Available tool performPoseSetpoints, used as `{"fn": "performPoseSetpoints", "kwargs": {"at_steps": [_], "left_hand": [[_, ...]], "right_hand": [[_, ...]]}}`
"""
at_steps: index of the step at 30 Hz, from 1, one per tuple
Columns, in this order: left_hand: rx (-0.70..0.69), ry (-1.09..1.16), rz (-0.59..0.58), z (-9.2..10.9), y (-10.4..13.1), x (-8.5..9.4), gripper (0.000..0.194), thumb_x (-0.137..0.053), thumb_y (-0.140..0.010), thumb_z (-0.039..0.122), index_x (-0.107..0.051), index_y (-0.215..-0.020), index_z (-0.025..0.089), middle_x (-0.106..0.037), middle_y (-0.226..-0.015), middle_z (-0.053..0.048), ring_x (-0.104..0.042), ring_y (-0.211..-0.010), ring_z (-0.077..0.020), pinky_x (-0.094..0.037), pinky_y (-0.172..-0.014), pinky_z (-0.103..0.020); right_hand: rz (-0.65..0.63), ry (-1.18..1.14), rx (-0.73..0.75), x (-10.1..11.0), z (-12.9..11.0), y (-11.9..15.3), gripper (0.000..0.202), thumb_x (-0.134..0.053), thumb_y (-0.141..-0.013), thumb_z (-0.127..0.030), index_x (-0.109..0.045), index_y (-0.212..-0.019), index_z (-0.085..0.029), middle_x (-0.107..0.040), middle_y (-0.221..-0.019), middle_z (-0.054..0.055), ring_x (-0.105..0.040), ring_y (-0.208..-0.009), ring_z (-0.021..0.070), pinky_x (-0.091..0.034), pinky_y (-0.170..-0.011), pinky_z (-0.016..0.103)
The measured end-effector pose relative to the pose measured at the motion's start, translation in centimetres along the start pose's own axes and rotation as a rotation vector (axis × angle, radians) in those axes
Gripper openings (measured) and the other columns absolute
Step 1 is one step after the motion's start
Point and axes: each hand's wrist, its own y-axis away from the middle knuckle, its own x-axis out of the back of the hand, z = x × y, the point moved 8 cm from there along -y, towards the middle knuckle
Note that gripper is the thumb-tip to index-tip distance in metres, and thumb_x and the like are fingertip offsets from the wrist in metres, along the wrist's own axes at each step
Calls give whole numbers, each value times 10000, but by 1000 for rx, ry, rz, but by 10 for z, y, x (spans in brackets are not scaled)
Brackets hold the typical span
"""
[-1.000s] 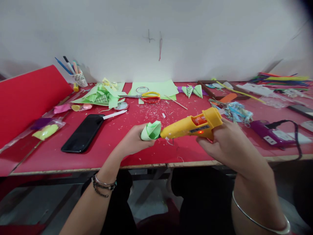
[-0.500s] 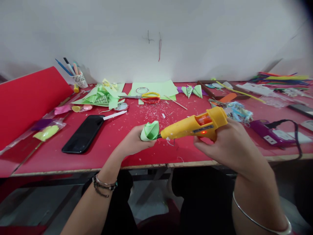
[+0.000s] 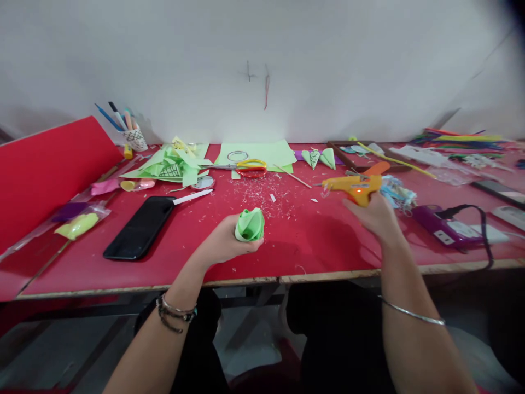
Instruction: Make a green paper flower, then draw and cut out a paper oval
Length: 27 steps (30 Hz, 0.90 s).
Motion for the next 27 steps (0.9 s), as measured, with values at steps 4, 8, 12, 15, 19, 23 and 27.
{"fn": "performPoseSetpoints", "kwargs": {"at_steps": [4, 8, 12, 15, 19, 23, 27], "left_hand": [[4, 33, -64, -1, 1, -4, 177, -587, -680, 224, -429, -630, 160, -420, -606, 54, -381, -555, -66, -337, -531, -199], [-2, 59, -94, 2, 3, -9, 200, -584, -703, 258, -409, -660, 171, -414, -620, 57, -380, -552, -67, -339, -532, -203], [-11, 14, 11, 1, 3, -4, 263, -627, -674, 283, -390, -744, 191, -406, -664, 66, -392, -573, -72, -351, -552, -204], [-21, -8, 12, -2, 1, -5, 262, -623, -684, 286, -395, -772, 192, -414, -698, 59, -414, -622, -83, -367, -595, -211], [9, -5, -50, -7, -1, -12, 267, -616, -694, 279, -423, -850, 182, -433, -763, 44, -426, -678, -93, -374, -632, -217], [65, 5, -144, -10, -1, -20, 287, -605, -691, 290, -439, -885, 159, -423, -769, 35, -430, -682, -102, -379, -631, -233], [61, 6, -171, -9, -1, -21, 243, -606, -685, 270, -446, -832, 161, -397, -745, 38, -418, -670, -103, -370, -602, -234]], "right_hand": [[-42, 94, 77, -28, 18, -9, 220, -545, -737, -394, -537, -749, -174, -577, -655, 47, -545, -565, 166, -362, -515, 272], [-6, 121, 231, -24, 11, -6, 312, -523, -767, -463, -513, -620, -187, -472, -514, 1, -428, -419, 99, -288, -438, 242], [101, 194, 236, 10, 1, 6, 440, -556, -733, -539, -410, -466, -222, -302, -431, -45, -264, -357, 78, -186, -401, 249], [202, 218, 356, 36, -40, 27, 330, -561, -771, -459, -494, -566, -210, -411, -490, -9, -385, -416, 119, -249, -416, 249], [-190, -361, 682, 19, -121, 70, 217, -544, -821, -297, -538, -1023, -216, -596, -867, 33, -593, -696, 137, -486, -602, 268], [-446, -628, 844, -4, -165, 102, 225, -555, -827, -223, -576, -1051, -233, -576, -1026, 44, -590, -804, 108, -510, -690, 240], [-444, -641, 864, -11, -168, 105, 121, -569, -816, -201, -638, -916, -211, -614, -873, 27, -577, -770, 111, -500, -670, 240]]}}
